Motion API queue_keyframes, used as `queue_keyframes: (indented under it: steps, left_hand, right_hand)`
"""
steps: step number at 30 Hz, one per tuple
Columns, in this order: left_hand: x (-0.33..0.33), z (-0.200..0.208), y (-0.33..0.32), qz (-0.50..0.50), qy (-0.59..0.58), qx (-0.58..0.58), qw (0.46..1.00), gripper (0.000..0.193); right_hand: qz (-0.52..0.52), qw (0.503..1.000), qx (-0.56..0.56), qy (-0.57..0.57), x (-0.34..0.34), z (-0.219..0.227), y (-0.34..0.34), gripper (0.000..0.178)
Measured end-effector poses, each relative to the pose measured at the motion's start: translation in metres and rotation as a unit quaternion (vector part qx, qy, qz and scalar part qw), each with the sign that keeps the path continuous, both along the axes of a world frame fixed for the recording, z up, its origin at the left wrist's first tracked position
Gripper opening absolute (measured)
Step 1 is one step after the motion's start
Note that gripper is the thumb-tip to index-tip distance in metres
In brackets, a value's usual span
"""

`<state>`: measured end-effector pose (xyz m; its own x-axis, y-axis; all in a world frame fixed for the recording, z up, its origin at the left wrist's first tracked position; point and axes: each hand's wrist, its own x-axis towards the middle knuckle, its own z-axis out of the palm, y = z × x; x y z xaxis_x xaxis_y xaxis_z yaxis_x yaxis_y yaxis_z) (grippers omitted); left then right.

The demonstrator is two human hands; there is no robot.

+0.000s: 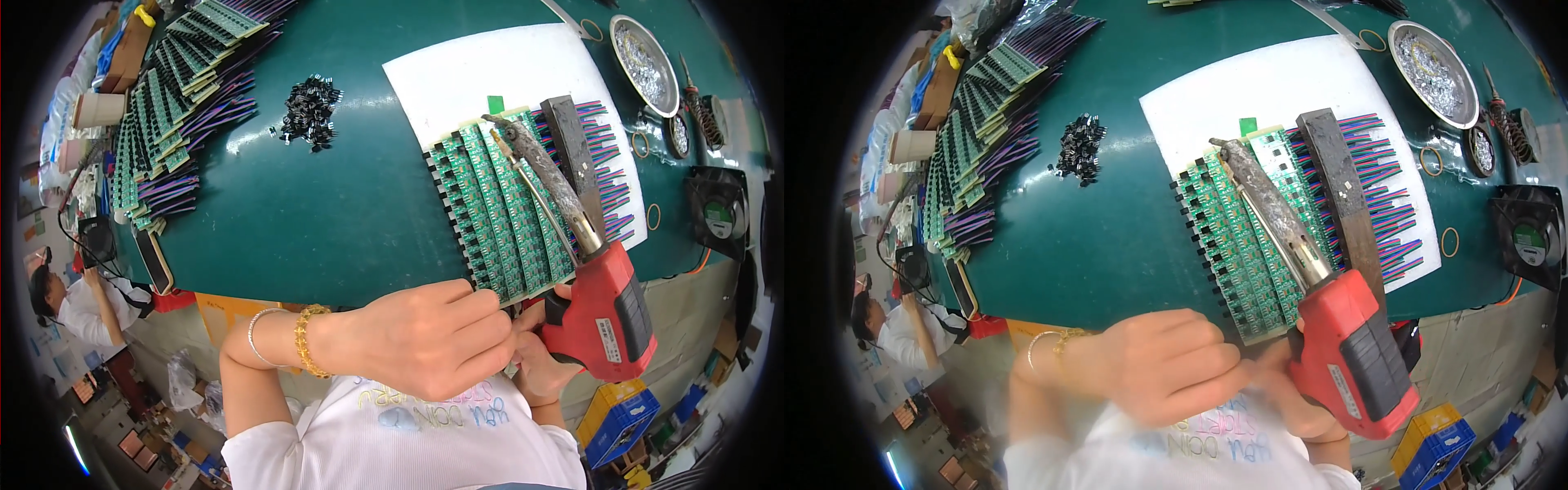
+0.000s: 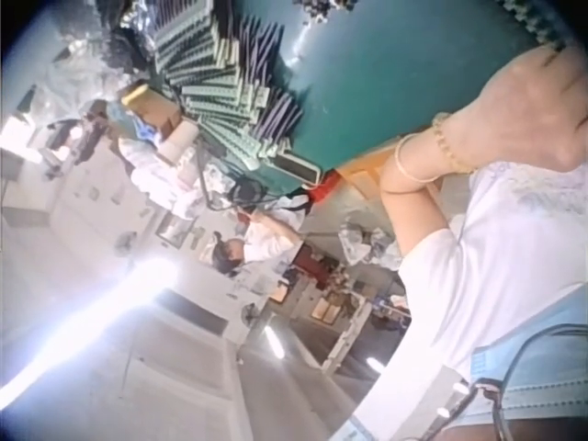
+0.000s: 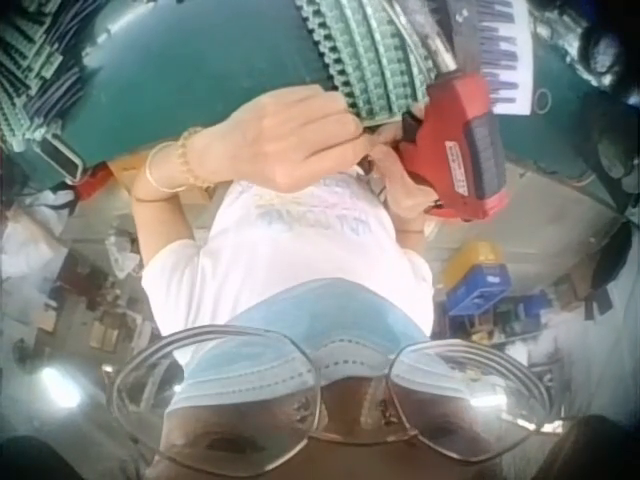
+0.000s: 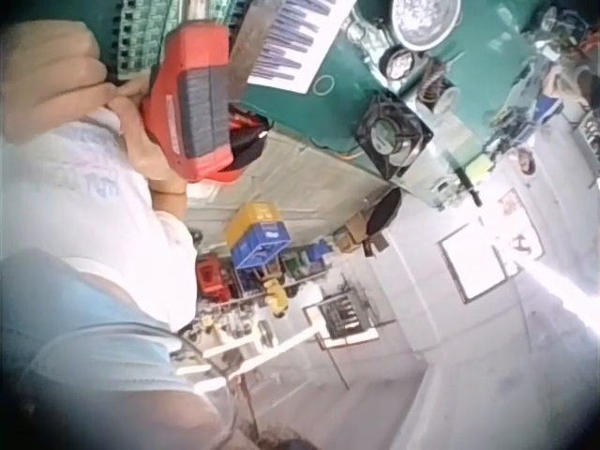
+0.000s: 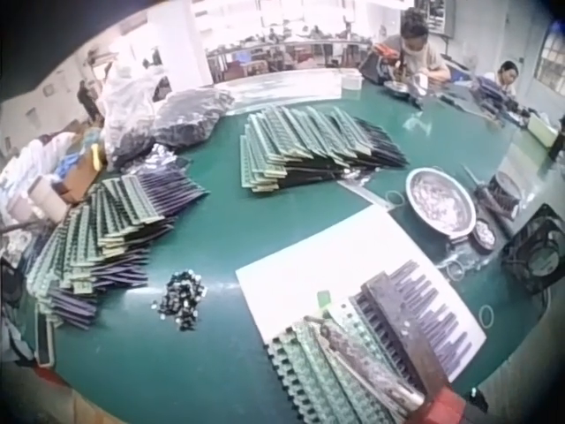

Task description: The person solders small electronic components onto a series of green PCB strips using a soldering iron and solder wire.

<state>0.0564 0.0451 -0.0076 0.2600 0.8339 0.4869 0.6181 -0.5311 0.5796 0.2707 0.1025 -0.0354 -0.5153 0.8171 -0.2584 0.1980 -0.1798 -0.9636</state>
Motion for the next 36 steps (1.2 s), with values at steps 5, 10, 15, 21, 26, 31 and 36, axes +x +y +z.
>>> queue_keyframes:
  steps: [5,10,15,21,26,31,36]
  left_hand:
    - [-0.008,0.002,0.003,0.003,0.027,-0.057,0.998,0.029]
    - [-0.043,-0.026,0.031,0.252,-0.025,-0.031,0.967,0.018]
    - [-0.050,-0.042,0.046,0.306,-0.035,-0.037,0.951,0.016]
    - [-0.045,-0.044,0.046,0.330,-0.033,-0.052,0.942,0.014]
    - [-0.049,-0.040,0.045,0.324,-0.066,-0.092,0.939,0.013]
    - [-0.050,-0.041,0.044,0.312,-0.087,-0.111,0.940,0.014]
    - [-0.052,-0.041,0.044,0.302,-0.108,-0.120,0.939,0.014]
  right_hand:
    - [0.045,0.988,0.142,-0.033,-0.004,-0.003,0.001,0.058]
    - [-0.002,0.981,0.161,0.107,0.010,-0.026,0.002,0.058]
    - [0.008,0.989,0.107,0.099,0.032,-0.042,-0.002,0.062]
    - [0.017,0.995,0.033,0.089,0.058,-0.051,-0.011,0.070]
    - [0.024,0.996,-0.013,0.084,0.058,-0.045,-0.011,0.076]
    - [0.016,0.997,0.049,0.057,0.040,-0.037,-0.008,0.078]
    - [0.031,0.995,0.009,0.090,0.015,-0.024,0.000,0.074]
